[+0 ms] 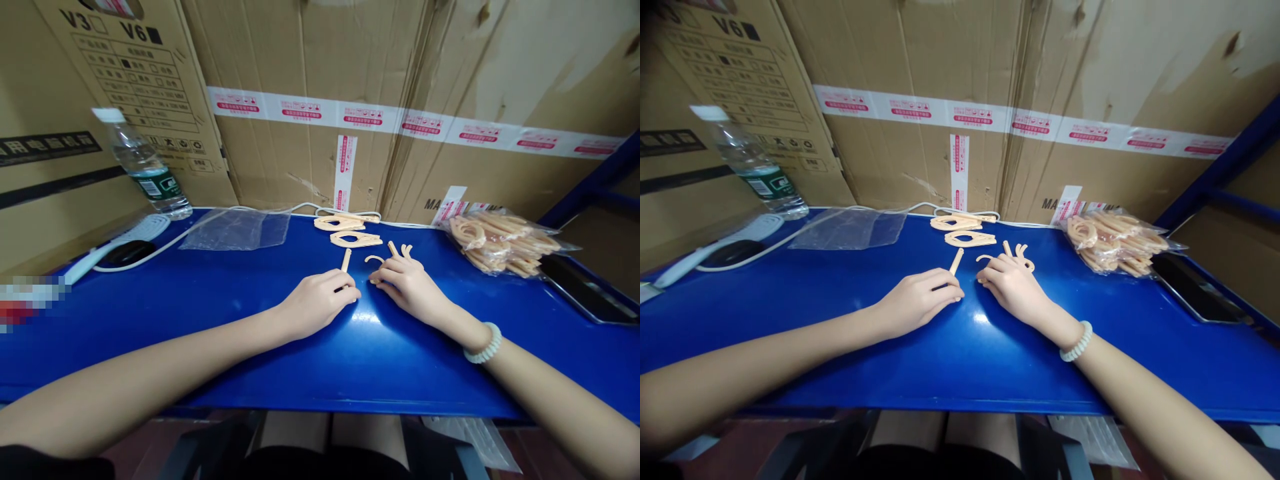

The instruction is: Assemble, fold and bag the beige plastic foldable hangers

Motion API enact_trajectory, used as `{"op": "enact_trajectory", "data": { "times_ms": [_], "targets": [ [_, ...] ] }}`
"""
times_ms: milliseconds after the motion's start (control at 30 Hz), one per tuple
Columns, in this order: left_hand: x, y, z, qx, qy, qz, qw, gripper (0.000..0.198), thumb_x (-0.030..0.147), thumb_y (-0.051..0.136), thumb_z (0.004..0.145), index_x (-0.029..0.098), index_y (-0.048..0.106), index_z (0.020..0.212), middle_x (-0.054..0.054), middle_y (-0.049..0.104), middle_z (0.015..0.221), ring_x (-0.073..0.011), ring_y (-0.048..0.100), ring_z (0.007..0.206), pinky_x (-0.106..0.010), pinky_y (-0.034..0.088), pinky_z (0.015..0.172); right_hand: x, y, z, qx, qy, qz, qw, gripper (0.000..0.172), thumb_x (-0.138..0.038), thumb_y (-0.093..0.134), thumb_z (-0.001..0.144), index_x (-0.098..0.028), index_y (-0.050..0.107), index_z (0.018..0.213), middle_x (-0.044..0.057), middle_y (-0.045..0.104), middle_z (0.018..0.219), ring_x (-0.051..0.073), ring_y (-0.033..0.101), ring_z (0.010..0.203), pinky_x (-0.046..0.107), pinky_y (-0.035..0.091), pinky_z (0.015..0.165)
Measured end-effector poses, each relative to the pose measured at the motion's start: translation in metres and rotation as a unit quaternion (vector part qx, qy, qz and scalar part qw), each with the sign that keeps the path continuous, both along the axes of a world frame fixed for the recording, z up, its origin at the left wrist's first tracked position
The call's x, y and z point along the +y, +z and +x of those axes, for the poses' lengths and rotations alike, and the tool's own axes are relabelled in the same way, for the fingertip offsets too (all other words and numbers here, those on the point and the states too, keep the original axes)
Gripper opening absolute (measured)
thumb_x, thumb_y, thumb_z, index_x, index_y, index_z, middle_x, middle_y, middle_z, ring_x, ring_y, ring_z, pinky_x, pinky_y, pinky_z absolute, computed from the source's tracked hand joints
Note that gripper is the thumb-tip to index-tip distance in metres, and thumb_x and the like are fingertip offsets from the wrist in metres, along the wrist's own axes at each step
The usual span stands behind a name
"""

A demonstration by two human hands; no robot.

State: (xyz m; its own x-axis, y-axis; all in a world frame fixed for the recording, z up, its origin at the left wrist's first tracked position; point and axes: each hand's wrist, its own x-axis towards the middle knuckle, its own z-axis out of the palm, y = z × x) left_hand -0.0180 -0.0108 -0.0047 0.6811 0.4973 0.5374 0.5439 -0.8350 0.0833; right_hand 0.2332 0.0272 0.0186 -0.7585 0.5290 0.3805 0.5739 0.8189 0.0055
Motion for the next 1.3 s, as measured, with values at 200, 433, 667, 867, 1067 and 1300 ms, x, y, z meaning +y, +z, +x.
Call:
{"op": "enact_trajectory", "data": {
  "times_ms": [200,433,667,867,1067,1300],
  "targets": [
    [0.000,-0.006,0.001,0.006,0.023,0.048,0.999,0.026,0.017,0.047,0.101,0.015,0.070,0.112,-0.008,0.074,0.112,-0.0222,0.070,0.103,-0.034,0.060,0.086,-0.004,0.002,-0.003,-0.004,0.004,-0.005,1.000,0.025,-0.020,0.047,0.102,-0.018,0.070,0.111,0.010,0.070,0.102,0.025,0.063,0.096,0.048,0.050,0.092],
    [0.000,-0.003,0.000,0.024,0.037,0.028,0.999,0.031,0.018,0.046,0.100,0.013,0.065,0.124,-0.012,0.070,0.123,-0.0243,0.068,0.112,-0.037,0.060,0.091,-0.002,0.002,-0.001,0.005,0.009,-0.034,0.999,0.030,-0.018,0.045,0.101,-0.019,0.068,0.120,0.011,0.069,0.108,0.026,0.063,0.103,0.054,0.049,0.100],
    [0.000,-0.002,0.000,0.031,0.047,0.026,0.998,0.029,0.017,0.045,0.099,0.012,0.066,0.120,-0.013,0.070,0.120,-0.0243,0.071,0.105,-0.037,0.061,0.087,0.016,0.013,0.011,0.082,-0.027,-0.008,0.996,0.027,-0.018,0.050,0.098,-0.016,0.068,0.117,0.013,0.071,0.106,0.029,0.063,0.101,0.050,0.054,0.091],
    [0.000,-0.003,0.002,0.031,0.052,0.024,0.998,0.028,0.017,0.045,0.099,0.013,0.066,0.116,-0.012,0.071,0.119,-0.0232,0.071,0.102,-0.037,0.061,0.087,0.057,0.031,0.011,0.037,-0.133,-0.047,0.989,0.028,-0.018,0.057,0.093,-0.014,0.070,0.118,0.014,0.075,0.110,0.029,0.067,0.105,0.046,0.052,0.095],
    [0.000,-0.003,0.001,0.032,0.054,0.021,0.998,0.025,0.017,0.046,0.098,0.015,0.066,0.112,-0.013,0.070,0.120,-0.0230,0.072,0.100,-0.035,0.061,0.084,0.102,0.039,-0.016,-0.041,-0.173,-0.135,0.975,0.030,-0.026,0.072,0.085,-0.015,0.074,0.113,0.013,0.076,0.112,0.028,0.071,0.103,0.036,0.053,0.091],
    [0.000,0.000,0.001,0.048,0.060,0.009,0.997,0.026,0.017,0.046,0.097,0.014,0.064,0.115,-0.013,0.069,0.121,-0.0233,0.071,0.103,-0.034,0.061,0.085,0.123,0.037,-0.027,0.027,-0.198,-0.239,0.950,0.028,-0.015,0.085,0.063,-0.017,0.079,0.090,0.006,0.078,0.085,0.028,0.073,0.088,0.033,0.055,0.082]
  ]
}}
